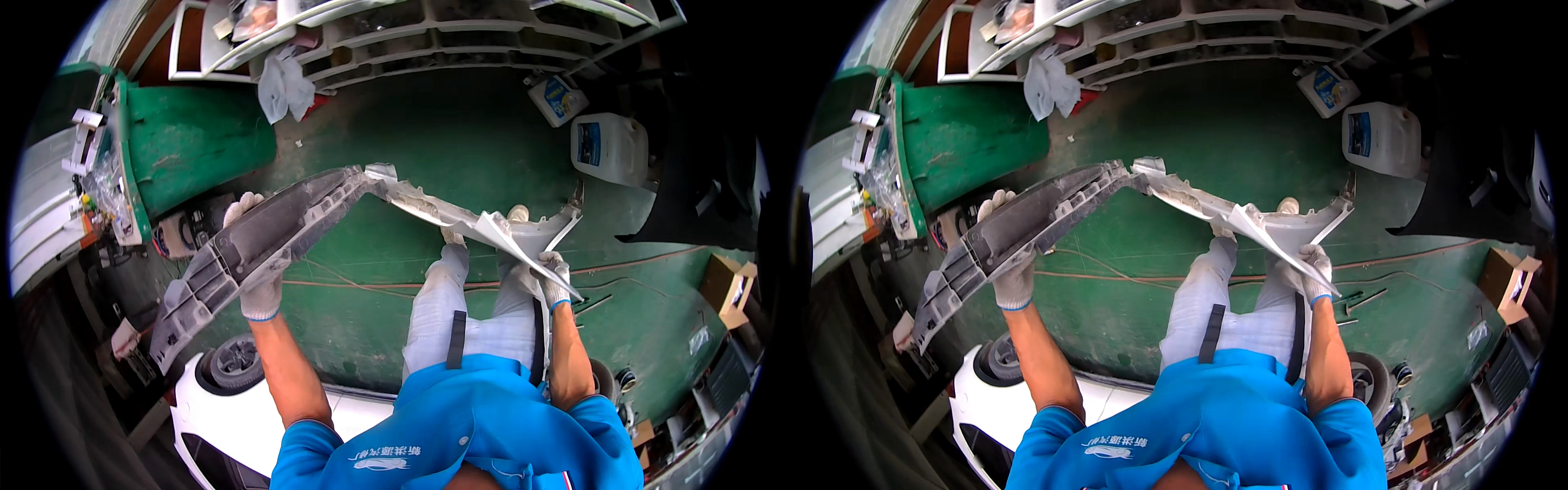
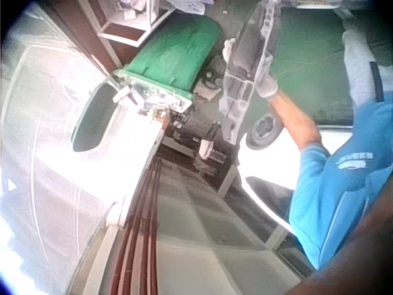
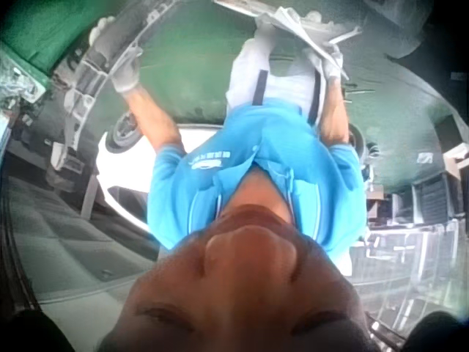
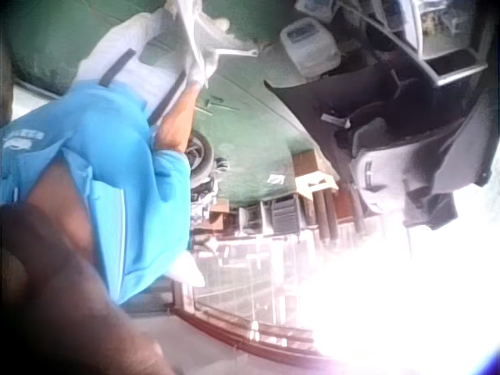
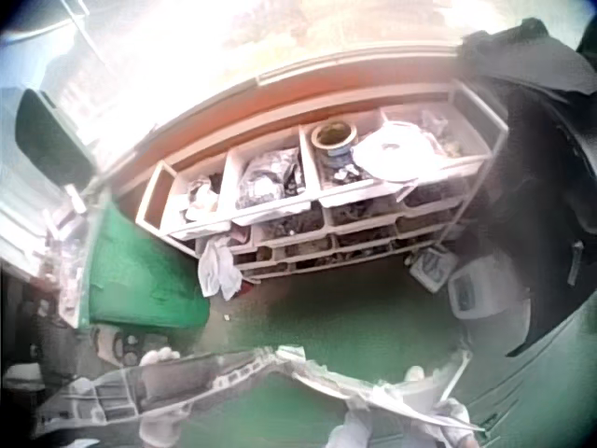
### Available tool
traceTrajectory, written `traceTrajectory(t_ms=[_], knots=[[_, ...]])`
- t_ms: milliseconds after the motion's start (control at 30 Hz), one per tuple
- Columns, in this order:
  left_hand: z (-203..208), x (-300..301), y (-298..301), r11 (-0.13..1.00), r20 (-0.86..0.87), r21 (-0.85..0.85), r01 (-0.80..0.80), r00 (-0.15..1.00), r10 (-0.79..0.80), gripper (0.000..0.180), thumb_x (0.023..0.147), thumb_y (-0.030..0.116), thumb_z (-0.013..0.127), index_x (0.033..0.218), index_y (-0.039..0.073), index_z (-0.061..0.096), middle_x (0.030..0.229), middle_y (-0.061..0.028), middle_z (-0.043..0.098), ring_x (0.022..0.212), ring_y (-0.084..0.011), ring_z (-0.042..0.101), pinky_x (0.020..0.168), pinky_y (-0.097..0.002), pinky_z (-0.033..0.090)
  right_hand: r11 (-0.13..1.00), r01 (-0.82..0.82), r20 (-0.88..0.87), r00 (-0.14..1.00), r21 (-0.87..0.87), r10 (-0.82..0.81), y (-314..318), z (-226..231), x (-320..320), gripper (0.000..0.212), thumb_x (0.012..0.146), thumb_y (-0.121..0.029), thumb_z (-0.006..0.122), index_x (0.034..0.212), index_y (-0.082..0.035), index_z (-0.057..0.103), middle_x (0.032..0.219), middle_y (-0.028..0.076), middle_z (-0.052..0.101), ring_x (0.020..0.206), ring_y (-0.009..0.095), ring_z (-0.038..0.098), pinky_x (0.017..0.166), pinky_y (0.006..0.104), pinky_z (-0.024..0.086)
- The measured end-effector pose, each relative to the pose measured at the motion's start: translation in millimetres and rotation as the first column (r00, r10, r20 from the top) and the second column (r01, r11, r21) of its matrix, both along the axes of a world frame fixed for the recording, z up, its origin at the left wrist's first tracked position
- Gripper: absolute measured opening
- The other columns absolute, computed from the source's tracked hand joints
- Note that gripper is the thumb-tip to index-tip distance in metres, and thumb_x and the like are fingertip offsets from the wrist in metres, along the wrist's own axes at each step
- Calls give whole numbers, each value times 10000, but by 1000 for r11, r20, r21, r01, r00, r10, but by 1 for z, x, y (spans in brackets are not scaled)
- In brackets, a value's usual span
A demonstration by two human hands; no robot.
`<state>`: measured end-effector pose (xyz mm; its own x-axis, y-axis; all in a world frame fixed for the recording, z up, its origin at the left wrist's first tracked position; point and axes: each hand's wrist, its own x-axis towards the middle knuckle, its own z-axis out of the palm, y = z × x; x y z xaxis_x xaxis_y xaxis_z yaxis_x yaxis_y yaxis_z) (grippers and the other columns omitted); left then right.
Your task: The person uses a hammer and a metal bar to pry and remove a damaged plastic trim piece from the front wheel arch of a white car. After detaching the part, they carry it to a workbench and place it on top of a detached car bumper.
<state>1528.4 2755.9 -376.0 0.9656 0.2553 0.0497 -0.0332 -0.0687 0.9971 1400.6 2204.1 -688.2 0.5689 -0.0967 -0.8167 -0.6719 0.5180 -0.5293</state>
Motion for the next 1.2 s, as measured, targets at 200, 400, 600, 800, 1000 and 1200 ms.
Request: traceTrajectory(t_ms=[200, 400, 600, 800, 1000, 1200], knots=[[-66, 48, -68, 968, -98, -181, 174, 976, -194, 966, 800, 255, 889, 1586, 95, 351, 1616, -157, 408, 1473, -342, 419, 1228, -549, 342, 933, -272, -34, 962, -237, 272, 20, 11, -82, 304, 1057, -260, 491, 1140, -4, 632, 1002, 100, 667, 973, 183, 626, 937, 311, 507], [-160, 72, -191, 732, -149, -558, 391, 820, -552, 877, 840, 204, 863, 1564, 89, 380, 1583, -158, 439, 1440, -342, 459, 1189, -549, 408, 662, -543, -136, 816, -517, 563, 33, 40, -110, 270, 974, -52, 477, 1166, -56, 667, 1078, 119, 742, 1070, 232, 695, 1012, 357, 513], [-227, 51, -294, 662, -280, -625, 413, 673, -684, 861, 765, 51, 828, 1520, 58, 415, 1471, -162, 524, 1313, -287, 554, 1104, -467, 486, 548, -643, -168, 717, -535, 677, 31, 43, -122, 392, 837, 16, 646, 1210, -107, 628, 1185, 189, 698, 1150, 363, 672, 1002, 431, 531], [-239, 46, -365, 824, -384, 14, 567, 763, -519, 868, 689, -102, 794, 1475, 27, 449, 1359, -167, 609, 1186, -232, 650, 1019, -385, 563, 539, -665, -139, 687, -517, 713, 29, 29, -132, 347, 870, -194, 701, 1195, -102, 618, 1149, 180, 693, 1116, 386, 655, 950, 471, 531], [-252, 64, -411, 886, -322, 234, 400, 892, -318, 828, 666, 6, 862, 1400, -9, 480, 1298, -120, 591, 1162, -205, 619, 1032, -354, 527, 571, -602, -86, 726, -559, 682, 32, 26, -137, 328, 857, -115, 676, 1182, -106, 628, 1117, 175, 703, 1090, 379, 668, 930, 467, 541], [-274, 95, -426, 895, -351, 299, 332, 910, -220, 827, 635, 91, 960, 1326, -23, 522, 1292, -126, 604, 1169, -204, 598, 1013, -360, 525, 568, -617, -108, 723, -544, 682, 30, 32, -133, 322, 850, -69, 652, 1170, -94, 621, 1106, 168, 702, 1080, 387, 665, 947, 465, 538]])
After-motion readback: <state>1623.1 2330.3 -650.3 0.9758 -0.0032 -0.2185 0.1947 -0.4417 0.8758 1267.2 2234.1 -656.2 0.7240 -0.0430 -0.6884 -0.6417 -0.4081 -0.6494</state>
